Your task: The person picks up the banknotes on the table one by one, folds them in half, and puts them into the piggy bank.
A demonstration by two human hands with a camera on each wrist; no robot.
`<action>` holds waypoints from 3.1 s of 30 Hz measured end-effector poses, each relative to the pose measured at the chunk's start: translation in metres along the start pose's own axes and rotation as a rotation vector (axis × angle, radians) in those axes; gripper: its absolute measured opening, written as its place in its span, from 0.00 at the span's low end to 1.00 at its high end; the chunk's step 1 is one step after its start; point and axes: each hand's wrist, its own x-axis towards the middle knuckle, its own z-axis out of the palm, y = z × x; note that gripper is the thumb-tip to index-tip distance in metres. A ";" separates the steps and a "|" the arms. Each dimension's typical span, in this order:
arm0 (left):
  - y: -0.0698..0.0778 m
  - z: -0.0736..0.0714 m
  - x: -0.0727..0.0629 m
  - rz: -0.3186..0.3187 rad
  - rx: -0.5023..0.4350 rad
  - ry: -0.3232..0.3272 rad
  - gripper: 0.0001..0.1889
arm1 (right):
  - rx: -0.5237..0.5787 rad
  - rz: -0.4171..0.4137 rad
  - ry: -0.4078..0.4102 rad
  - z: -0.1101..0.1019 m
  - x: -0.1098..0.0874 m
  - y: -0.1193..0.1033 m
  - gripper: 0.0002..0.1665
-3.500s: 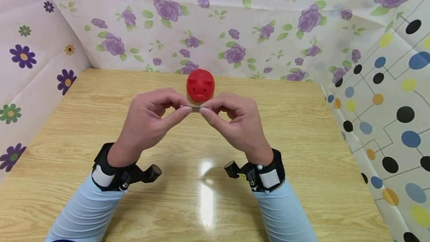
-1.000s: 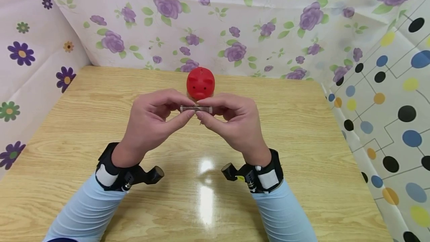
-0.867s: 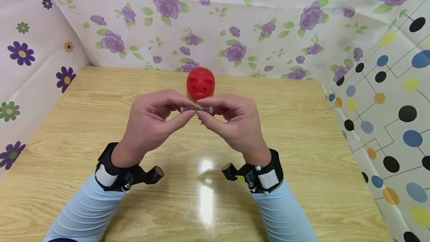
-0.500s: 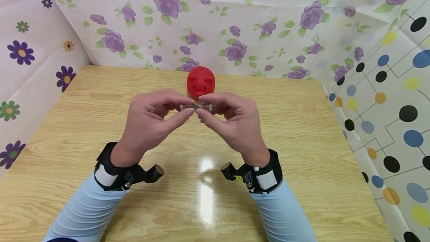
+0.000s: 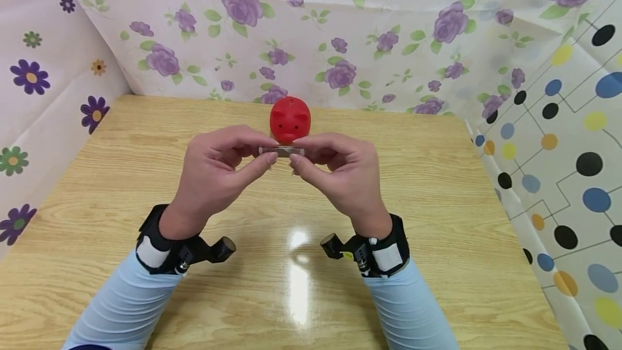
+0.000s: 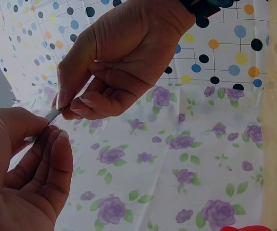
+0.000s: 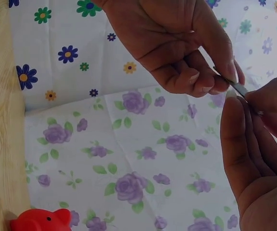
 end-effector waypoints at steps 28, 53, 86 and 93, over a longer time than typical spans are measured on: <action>-0.145 -0.021 0.033 -0.400 0.353 0.040 0.20 | -0.424 0.073 0.151 -0.020 0.058 0.049 0.06; -0.212 -0.019 0.060 -0.716 0.519 -0.181 0.42 | -0.960 0.603 -0.104 0.011 0.144 0.130 0.10; -0.214 -0.018 0.058 -0.715 0.560 -0.189 0.41 | -1.325 0.091 -0.324 0.010 0.102 0.193 0.21; -0.218 -0.020 0.058 -0.721 0.567 -0.202 0.41 | -1.256 0.119 -0.251 0.010 0.098 0.207 0.21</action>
